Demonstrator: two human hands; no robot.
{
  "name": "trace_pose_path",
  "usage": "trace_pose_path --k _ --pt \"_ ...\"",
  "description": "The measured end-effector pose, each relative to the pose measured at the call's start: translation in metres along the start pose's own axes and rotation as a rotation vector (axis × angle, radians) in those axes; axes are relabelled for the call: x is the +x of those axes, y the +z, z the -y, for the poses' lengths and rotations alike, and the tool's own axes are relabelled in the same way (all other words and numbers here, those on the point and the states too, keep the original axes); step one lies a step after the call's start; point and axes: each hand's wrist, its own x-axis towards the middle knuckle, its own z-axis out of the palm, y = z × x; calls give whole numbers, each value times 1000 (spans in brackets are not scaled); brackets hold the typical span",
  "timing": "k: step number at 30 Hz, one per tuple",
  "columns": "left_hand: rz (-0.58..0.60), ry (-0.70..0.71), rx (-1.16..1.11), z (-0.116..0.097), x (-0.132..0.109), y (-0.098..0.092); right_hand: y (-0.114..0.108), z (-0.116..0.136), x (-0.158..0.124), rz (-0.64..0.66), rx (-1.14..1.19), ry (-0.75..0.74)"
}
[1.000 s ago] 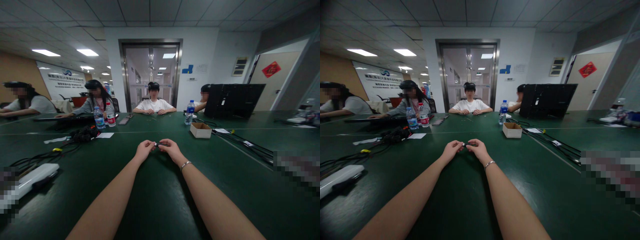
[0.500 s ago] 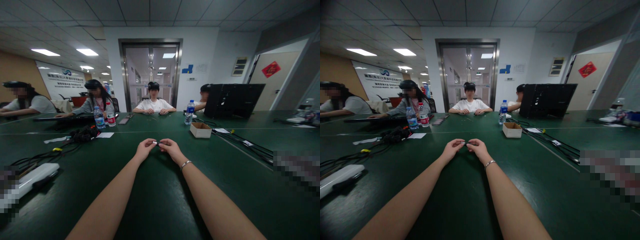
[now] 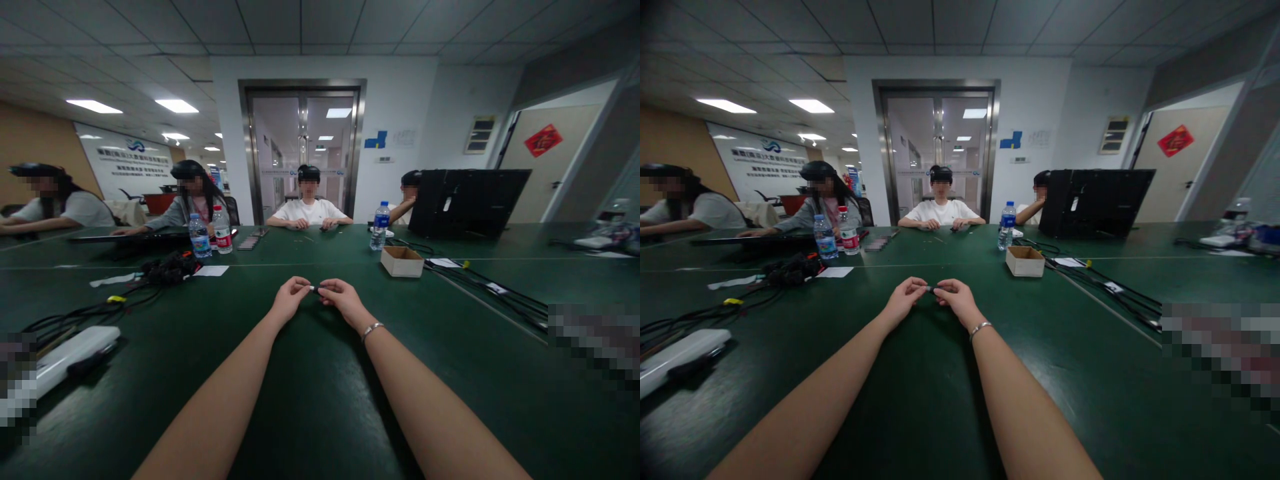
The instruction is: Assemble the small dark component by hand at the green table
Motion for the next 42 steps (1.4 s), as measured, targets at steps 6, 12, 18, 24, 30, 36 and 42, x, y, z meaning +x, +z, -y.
trace_pose_path --k 6,12,18,24,30,36,42 --pt "-14 -69 -28 3 3 0 0 1 -1 20 -14 7" --pt "19 -68 54 5 3 1 0 1 -1 22 -28 -7" --pt "10 -21 -51 3 1 0 0 0 0 27 -29 0" --pt "10 -116 52 6 3 0 1 2 -1 25 -22 5" --pt "16 -9 -3 6 2 0 1 2 -1 10 -24 8" --pt "51 79 -82 10 4 -4 0 2 -2 14 -9 7" --pt "-38 -90 -120 7 4 -2 0 2 -1 20 -18 7"
